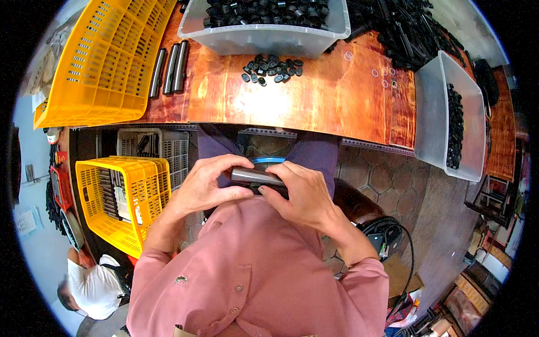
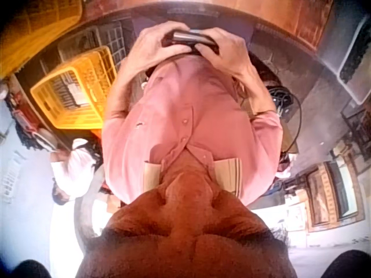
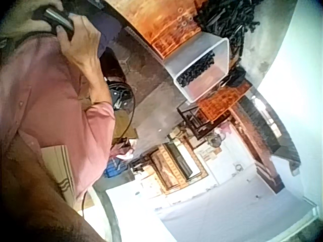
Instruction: The person assembles small black plastic components onto cylindrical metal rods by hand. They pick up a rod, insert a black piece, and place the finished unit into a yellow basket. The process is repeated continuously.
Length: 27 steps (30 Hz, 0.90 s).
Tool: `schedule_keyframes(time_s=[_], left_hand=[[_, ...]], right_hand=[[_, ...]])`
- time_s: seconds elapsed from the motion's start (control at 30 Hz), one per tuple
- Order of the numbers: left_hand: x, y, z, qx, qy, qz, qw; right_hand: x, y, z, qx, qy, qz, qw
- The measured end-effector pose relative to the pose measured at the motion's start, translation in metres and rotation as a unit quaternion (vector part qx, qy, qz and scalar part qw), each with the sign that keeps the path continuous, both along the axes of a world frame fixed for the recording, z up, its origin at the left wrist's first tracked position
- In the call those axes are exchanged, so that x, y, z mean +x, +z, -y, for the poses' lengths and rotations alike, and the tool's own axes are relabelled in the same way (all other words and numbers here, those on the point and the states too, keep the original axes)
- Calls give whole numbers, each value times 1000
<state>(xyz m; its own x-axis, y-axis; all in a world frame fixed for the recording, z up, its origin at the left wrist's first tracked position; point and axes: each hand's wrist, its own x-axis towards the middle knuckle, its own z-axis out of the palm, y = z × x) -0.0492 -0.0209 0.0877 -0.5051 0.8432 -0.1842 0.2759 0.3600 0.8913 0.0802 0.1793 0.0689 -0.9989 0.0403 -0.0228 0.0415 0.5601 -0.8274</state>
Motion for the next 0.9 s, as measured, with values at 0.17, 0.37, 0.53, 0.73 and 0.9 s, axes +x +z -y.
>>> schedule_keyframes(time_s=[0.17,0.37,0.53,0.73,0.9], left_hand=[[-9,0,-1,-28,-100,-116,988],[-7,-4,-2,-108,-177,-130,970],[15,-83,8,-99,-135,-100,981],[46,-119,17,-86,-91,4,992],[45,-105,15,-78,-100,20,992]], right_hand=[[0,1,1,49,14,-19,999],[8,-19,5,69,21,-27,997],[20,-75,15,79,14,45,996],[42,-98,19,68,25,90,993],[45,-87,14,48,30,95,994]])
